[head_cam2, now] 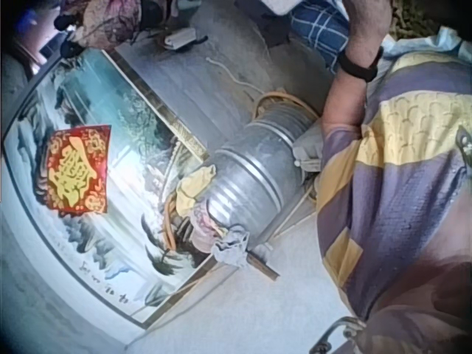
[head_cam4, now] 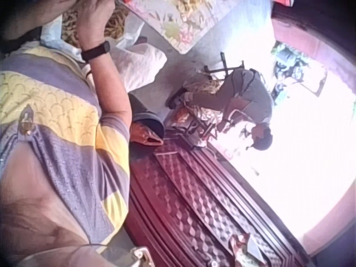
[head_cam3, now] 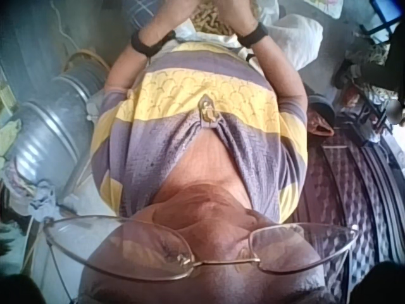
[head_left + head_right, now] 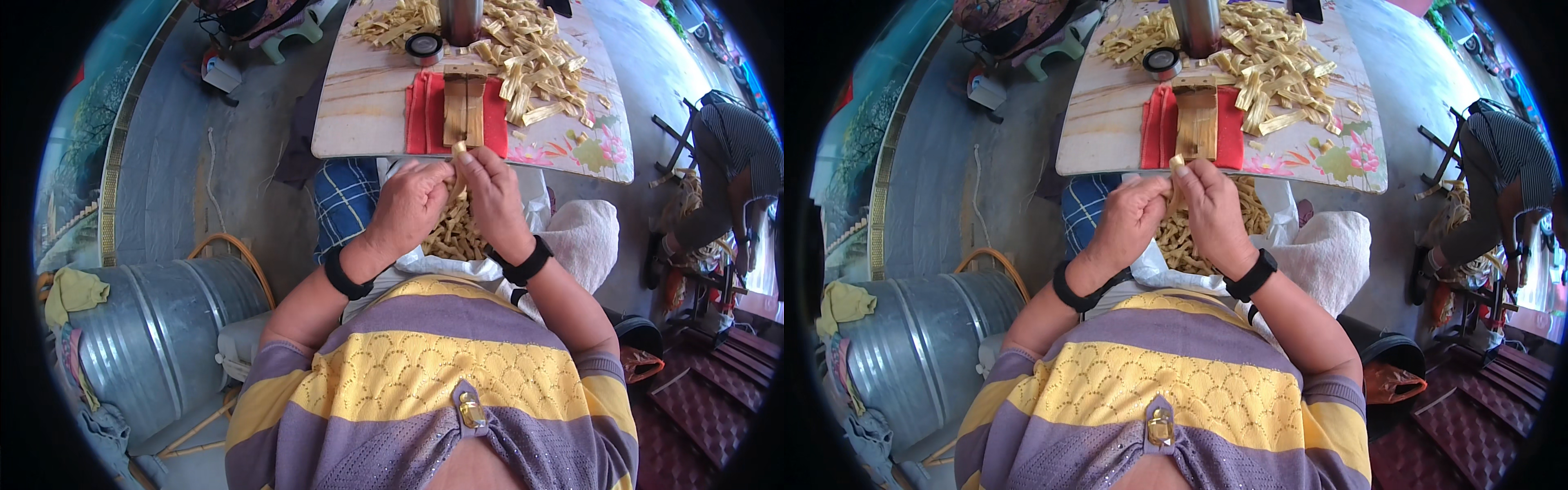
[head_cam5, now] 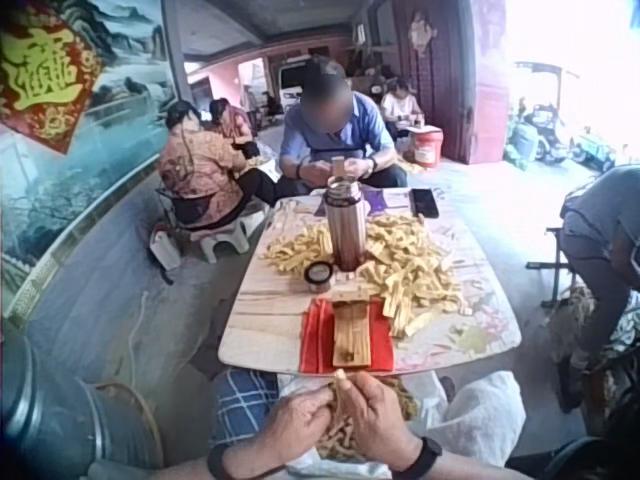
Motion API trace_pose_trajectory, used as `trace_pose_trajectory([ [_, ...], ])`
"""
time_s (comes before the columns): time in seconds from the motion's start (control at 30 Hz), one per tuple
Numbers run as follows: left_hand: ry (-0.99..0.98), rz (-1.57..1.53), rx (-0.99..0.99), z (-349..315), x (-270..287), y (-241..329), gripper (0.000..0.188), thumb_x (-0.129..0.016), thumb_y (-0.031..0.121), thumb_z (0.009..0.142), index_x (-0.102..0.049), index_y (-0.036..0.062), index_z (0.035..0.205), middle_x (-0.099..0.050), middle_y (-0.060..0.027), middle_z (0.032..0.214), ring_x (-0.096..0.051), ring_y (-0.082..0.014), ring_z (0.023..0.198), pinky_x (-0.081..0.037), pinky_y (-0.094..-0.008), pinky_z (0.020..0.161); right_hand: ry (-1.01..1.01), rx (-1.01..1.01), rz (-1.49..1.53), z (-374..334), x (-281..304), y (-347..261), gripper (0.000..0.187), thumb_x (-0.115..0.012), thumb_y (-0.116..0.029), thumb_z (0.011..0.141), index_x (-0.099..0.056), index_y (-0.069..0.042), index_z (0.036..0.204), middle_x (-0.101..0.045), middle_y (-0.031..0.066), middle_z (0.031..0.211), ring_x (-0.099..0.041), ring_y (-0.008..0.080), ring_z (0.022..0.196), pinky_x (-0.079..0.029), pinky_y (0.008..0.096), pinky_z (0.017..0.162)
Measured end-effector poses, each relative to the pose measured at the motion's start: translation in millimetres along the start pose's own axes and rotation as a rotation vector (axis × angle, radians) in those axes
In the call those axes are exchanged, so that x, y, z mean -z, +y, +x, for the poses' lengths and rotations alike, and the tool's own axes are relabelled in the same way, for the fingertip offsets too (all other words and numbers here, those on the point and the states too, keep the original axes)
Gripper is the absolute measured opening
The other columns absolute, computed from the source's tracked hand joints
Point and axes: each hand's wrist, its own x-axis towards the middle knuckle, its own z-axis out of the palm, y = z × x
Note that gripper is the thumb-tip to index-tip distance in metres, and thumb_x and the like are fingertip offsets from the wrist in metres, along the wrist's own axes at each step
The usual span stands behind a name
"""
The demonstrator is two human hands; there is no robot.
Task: The person assembles pieces of incense by hand by taking yellow strips from a bag and placing them into a red folding tool to shape them.
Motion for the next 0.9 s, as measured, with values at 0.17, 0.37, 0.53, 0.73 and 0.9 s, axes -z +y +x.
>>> trace_pose_trajectory([
  [0.17, 0.441, 0.106, -0.445, 9.6, 23.3, 33.0, 0.029, -0.058, -0.003, 0.079, -0.062, 0.0062, 0.106, -0.062, -0.0100, 0.096, -0.057, -0.0262, 0.087, -0.048, -0.0325, 0.073, -0.085, -0.113, 0.492, -8.5, -3.2, -53.5, 0.019, -0.054, -0.016, 0.094, -0.057, 0.000, 0.084, -0.056, 0.0001, 0.071, -0.047, 0.0063, 0.066, -0.040, 0.0232, 0.059],
  [0.37, 0.382, 0.116, -0.638, 8.7, 54.4, 65.5, 0.031, -0.059, -0.001, 0.078, -0.061, 0.0017, 0.109, -0.061, -0.0135, 0.102, -0.058, -0.0276, 0.087, -0.049, -0.0343, 0.071, -0.315, 0.076, 0.545, -25.6, 3.9, -96.6, 0.022, -0.052, -0.023, 0.097, -0.055, -0.001, 0.092, -0.057, 0.0020, 0.077, -0.053, 0.0082, 0.069, -0.043, 0.0226, 0.063],
  [0.53, 0.298, 0.028, -0.395, 22.1, 29.1, 29.3, 0.020, -0.055, 0.004, 0.085, -0.057, 0.0037, 0.105, -0.058, -0.0141, 0.091, -0.058, -0.0317, 0.081, -0.048, -0.0341, 0.068, -0.250, -0.059, 0.204, -19.0, 5.9, -66.1, 0.027, -0.049, -0.028, 0.098, -0.051, -0.001, 0.098, -0.056, 0.0067, 0.073, -0.057, 0.0139, 0.065, -0.044, 0.0285, 0.057],
  [0.73, -0.006, -0.578, 0.021, 8.2, 25.0, 24.0, 0.013, -0.050, 0.016, 0.097, -0.053, 0.0040, 0.092, -0.056, -0.0056, 0.073, -0.054, -0.0104, 0.067, -0.045, -0.0252, 0.062, -0.207, 0.365, -0.421, -17.6, 20.7, -65.1, 0.021, -0.055, -0.023, 0.092, -0.054, -0.002, 0.096, -0.057, 0.0187, 0.067, -0.058, 0.0392, 0.062, -0.044, 0.0437, 0.053],
  [0.9, -0.034, -0.454, -0.007, 7.0, 25.5, 20.4, 0.015, -0.053, 0.017, 0.095, -0.054, 0.0022, 0.095, -0.054, -0.0042, 0.083, -0.050, -0.0110, 0.075, -0.043, -0.0235, 0.069, -0.292, 0.260, -0.385, -13.3, 29.5, -65.8, 0.020, -0.053, -0.021, 0.093, -0.056, -0.002, 0.090, -0.056, 0.0189, 0.070, -0.055, 0.0392, 0.063, -0.044, 0.0417, 0.054],
])
